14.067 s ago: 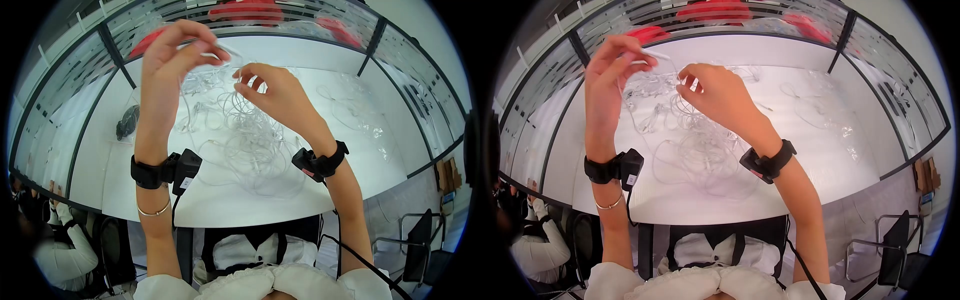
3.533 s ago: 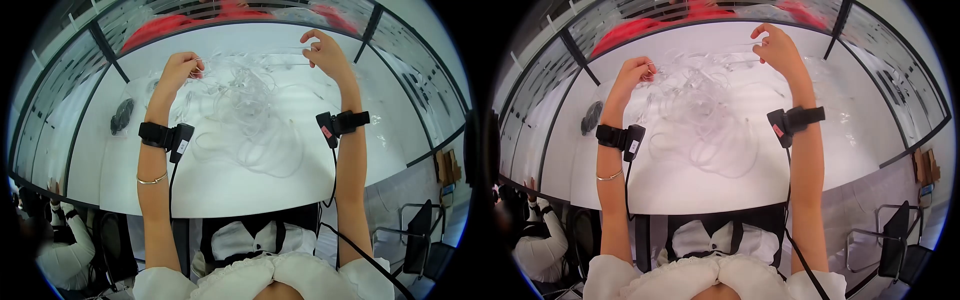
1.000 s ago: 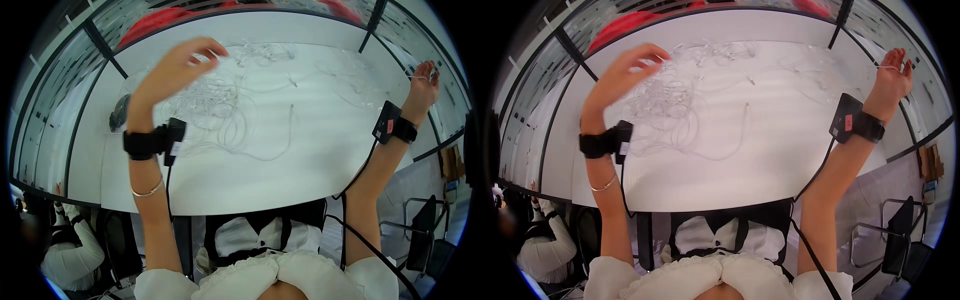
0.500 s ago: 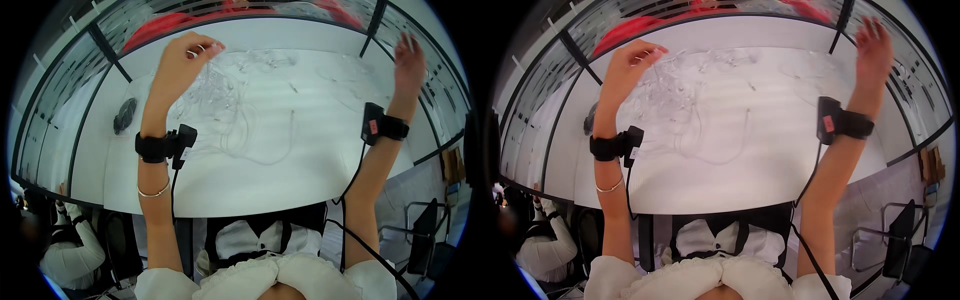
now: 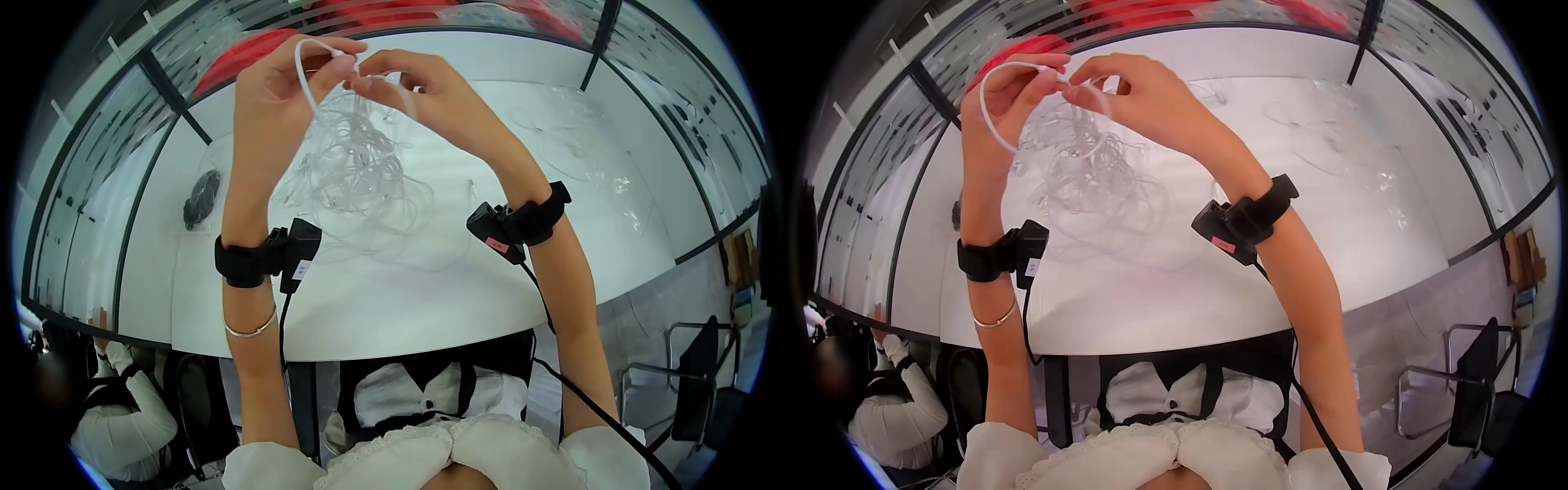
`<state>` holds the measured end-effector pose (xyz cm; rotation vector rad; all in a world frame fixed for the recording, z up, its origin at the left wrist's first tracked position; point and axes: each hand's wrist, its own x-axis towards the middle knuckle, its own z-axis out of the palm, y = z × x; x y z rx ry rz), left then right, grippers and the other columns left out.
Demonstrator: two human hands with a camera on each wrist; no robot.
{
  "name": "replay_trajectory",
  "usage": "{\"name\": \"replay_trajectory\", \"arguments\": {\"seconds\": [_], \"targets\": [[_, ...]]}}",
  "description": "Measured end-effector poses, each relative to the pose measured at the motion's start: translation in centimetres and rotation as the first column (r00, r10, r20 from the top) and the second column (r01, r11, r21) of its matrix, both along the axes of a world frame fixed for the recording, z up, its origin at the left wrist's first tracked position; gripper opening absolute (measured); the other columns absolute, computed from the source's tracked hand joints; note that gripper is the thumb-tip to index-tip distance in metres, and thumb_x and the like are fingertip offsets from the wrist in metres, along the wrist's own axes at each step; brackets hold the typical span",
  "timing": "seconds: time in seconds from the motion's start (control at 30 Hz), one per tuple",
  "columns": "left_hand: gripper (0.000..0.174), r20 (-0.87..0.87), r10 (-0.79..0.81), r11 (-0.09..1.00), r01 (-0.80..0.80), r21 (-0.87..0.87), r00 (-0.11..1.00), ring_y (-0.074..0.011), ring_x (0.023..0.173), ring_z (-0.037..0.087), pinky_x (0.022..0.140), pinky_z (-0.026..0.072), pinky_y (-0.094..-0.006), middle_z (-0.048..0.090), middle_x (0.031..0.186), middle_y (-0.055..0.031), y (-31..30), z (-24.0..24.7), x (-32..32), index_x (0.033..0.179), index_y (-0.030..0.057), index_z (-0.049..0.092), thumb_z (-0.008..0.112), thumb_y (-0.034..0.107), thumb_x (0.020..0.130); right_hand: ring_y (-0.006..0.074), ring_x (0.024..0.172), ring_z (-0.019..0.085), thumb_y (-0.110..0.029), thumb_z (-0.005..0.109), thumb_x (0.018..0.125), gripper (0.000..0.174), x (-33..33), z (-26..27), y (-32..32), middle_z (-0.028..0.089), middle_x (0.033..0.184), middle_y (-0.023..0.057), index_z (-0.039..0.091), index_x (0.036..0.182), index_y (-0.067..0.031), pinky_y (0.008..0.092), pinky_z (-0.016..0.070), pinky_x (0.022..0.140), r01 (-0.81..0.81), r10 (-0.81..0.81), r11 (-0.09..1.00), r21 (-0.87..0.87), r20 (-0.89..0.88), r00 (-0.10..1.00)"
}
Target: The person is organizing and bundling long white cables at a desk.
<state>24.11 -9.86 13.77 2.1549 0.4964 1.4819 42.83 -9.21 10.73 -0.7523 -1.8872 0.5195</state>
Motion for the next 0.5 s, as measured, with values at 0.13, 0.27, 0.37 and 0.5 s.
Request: {"name": "replay_trajectory", "arguments": {"seconds": [0.13,0.27,0.37,0.5], "targets": [[0.030,-0.008,-0.028,1.000,0.028,-0.005,1.000,-0.0174,0.102,0.061,0.089,0.0488,-0.0291,0.064,0.112,-0.0110,0.3,-0.6,0.3,0.118,-0.0038,0.059,0.062,0.001,0.088,0.0110,0.058,0.041,-0.039,0.069,0.083,0.032,0.4,0.0,0.4,0.067,0.083,0.0023,0.071,0.091,-0.0081,0.0278,0.0350,0.053,-0.061,0.069,0.990,0.128,-0.055,0.996],[0.042,0.035,-0.096,0.995,0.096,0.002,0.995,-0.0187,0.106,0.057,0.085,0.0485,-0.0308,0.057,0.115,-0.0078,1.0,-1.7,1.0,0.122,0.0028,0.050,0.066,0.003,0.083,0.0103,0.058,0.042,-0.033,0.073,0.081,0.027,1.2,0.1,1.3,0.065,0.079,0.0011,0.072,0.085,-0.0058,0.0270,0.0347,0.054,0.105,-0.086,0.967,0.234,-0.089,0.992],[0.040,-0.096,-0.071,0.989,0.058,-0.133,0.993,-0.0187,0.108,0.056,0.086,0.0474,-0.0319,0.054,0.115,-0.0066,1.5,-2.4,0.9,0.119,0.0043,0.048,0.067,0.007,0.083,0.0096,0.061,0.042,-0.029,0.074,0.080,0.022,1.6,0.0,1.5,0.058,0.078,-0.0005,0.074,0.085,-0.0077,0.0260,0.0332,0.054,0.094,-0.061,0.984,0.149,-0.208,0.976],[0.028,-0.277,0.004,0.979,-0.061,-0.197,0.961,-0.0150,0.101,0.058,0.086,0.0460,-0.0294,0.061,0.105,-0.0051,2.4,-3.5,0.9,0.110,0.0024,0.055,0.065,0.015,0.087,0.0085,0.068,0.042,-0.027,0.073,0.080,0.018,2.0,0.1,2.2,0.055,0.078,-0.0016,0.075,0.087,-0.0108,0.0247,0.0332,0.057,0.118,-0.061,0.971,0.210,-0.260,0.964]]}}
